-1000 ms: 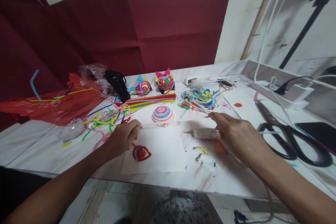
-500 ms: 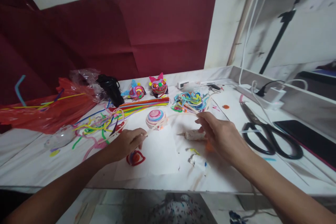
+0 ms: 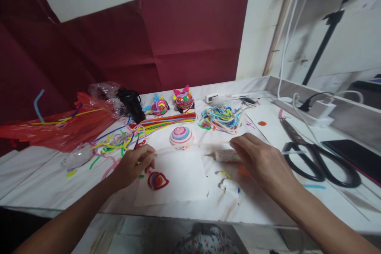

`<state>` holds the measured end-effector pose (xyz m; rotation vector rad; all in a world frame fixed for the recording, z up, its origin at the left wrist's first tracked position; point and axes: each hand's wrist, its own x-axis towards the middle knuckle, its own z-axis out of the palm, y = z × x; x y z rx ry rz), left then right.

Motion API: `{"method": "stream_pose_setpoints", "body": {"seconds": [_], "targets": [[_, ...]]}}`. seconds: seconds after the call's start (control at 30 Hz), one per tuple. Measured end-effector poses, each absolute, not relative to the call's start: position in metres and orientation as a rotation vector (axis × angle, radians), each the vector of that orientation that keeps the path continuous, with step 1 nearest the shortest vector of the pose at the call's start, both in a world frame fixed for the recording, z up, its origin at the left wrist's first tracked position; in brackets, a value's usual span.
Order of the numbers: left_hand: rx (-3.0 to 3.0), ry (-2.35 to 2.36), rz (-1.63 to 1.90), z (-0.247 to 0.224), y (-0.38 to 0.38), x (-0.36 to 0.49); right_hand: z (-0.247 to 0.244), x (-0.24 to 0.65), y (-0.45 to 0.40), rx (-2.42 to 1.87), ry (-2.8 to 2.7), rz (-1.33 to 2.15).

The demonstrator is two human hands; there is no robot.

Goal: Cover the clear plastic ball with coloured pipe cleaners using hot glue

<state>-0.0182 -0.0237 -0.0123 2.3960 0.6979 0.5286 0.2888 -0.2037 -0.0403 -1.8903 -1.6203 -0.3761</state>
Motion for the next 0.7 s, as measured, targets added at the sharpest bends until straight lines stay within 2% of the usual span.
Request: {"method": "stream_pose_setpoints", "body": {"seconds": [0.13, 0.3, 0.37, 0.53, 0.7], "targets": [[2.259, 0.575, 0.243, -0.009, -0.008, -0.027, -0.053, 0.273, -0.204, -1.872, -1.597, -0.401], [2.33, 0.83, 0.557, -0.013, 0.019, 0.003, -0.069, 0.236, -0.192, -2.048, -1.634, -0.325], [2.441, 0.948, 0.574, -0.017, 0.025, 0.025, -0.068, 0.222, -0.184, -2.214, -1.666, -0.335], [2.646, 1.145, 0.315, -0.031, 0.023, 0.076, -0.06, 0.202, -0.17, -2.384, -1.691, -0.341], [2.704, 1.239, 0.231, -0.041, 0.016, 0.103, -0.058, 0.194, -0.166, -2.376, -1.723, -0.324]]}}
